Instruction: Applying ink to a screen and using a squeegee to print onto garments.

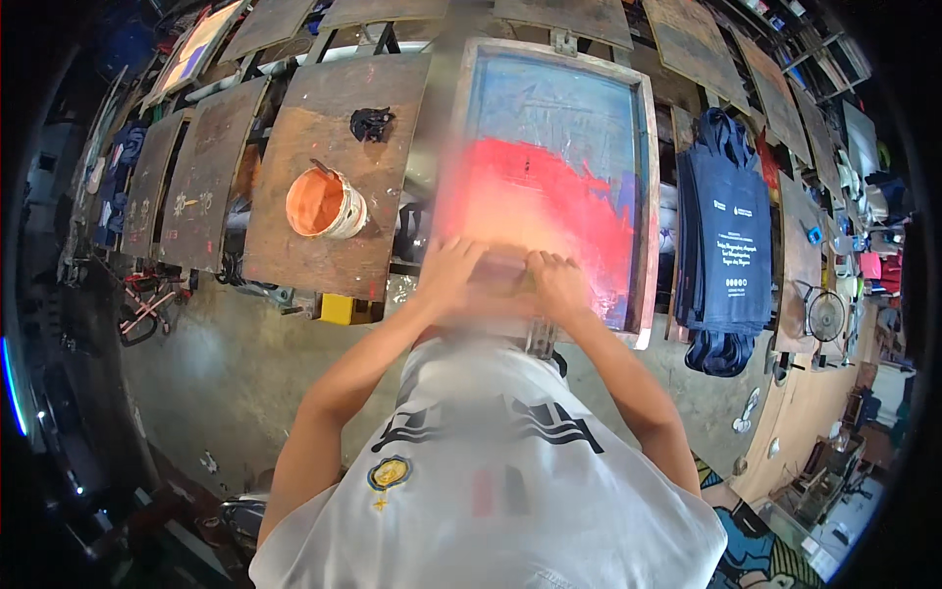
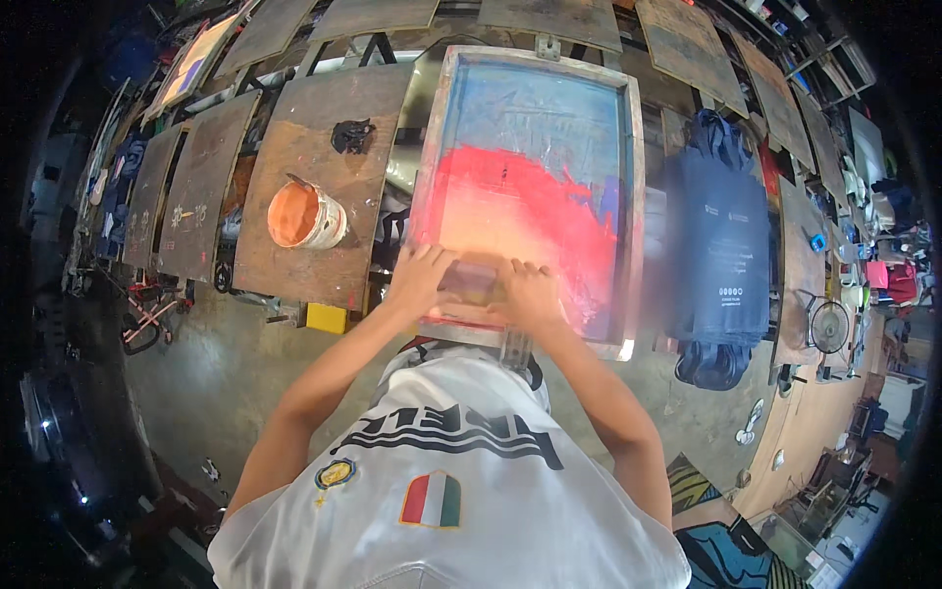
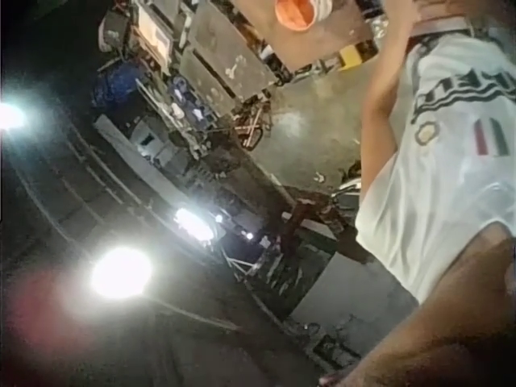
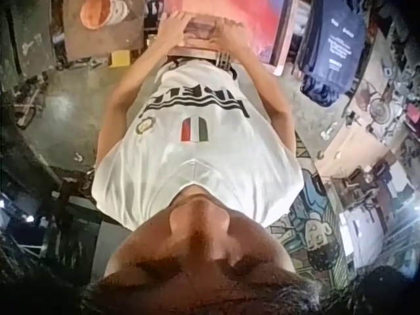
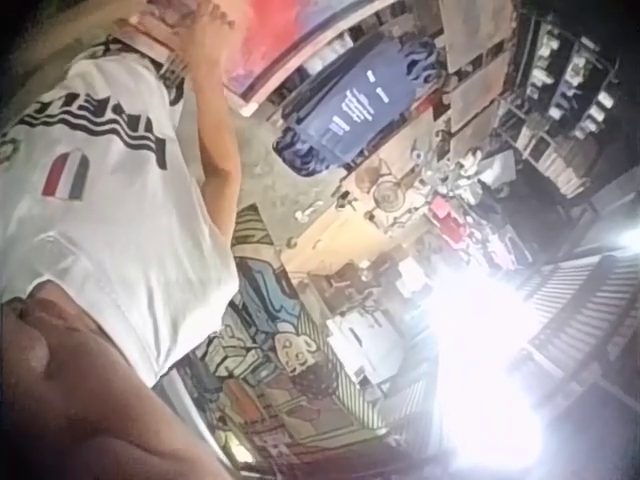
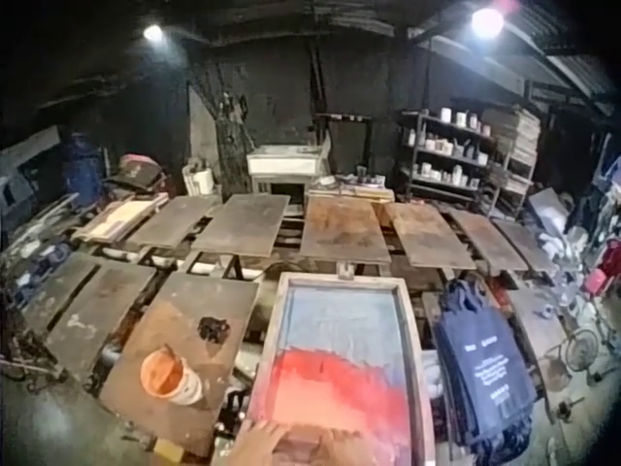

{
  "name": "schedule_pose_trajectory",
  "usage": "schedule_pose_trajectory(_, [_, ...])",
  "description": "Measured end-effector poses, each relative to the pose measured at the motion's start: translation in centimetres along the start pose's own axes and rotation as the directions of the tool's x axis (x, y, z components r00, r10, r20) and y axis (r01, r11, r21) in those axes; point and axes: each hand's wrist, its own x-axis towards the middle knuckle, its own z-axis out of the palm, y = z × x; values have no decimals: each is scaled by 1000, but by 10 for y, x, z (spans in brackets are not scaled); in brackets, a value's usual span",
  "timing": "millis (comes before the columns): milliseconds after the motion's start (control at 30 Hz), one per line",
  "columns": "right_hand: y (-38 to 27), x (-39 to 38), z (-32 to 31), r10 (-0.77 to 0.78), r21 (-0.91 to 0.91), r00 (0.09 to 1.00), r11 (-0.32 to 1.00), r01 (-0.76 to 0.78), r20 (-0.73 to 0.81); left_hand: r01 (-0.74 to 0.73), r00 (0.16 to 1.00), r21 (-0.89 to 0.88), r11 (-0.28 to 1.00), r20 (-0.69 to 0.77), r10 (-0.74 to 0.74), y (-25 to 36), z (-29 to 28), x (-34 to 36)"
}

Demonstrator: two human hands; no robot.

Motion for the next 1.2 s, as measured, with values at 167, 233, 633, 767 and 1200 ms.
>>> schedule_pose_trajectory(167, [17,30,5,-13,-25,987,1000,9,-160,-14,991,22,1000,-133,17,-16,1,34])
schedule_pose_trajectory(233, [19,42,5,-17,-105,965,994,-11,-262,6,984,35,999,-180,1,-14,-7,44])
schedule_pose_trajectory(633, [13,5,-3,-113,-37,985,993,108,-133,64,993,-18,998,-97,-66,19,-4,5])
schedule_pose_trajectory(767, [20,21,2,-144,-128,958,985,115,-249,80,959,87,993,-279,-53,9,5,16])
schedule_pose_trajectory(1200, [28,-31,8,402,67,794,905,-420,-456,-477,874,85,875,-61,482,32,-10,130])
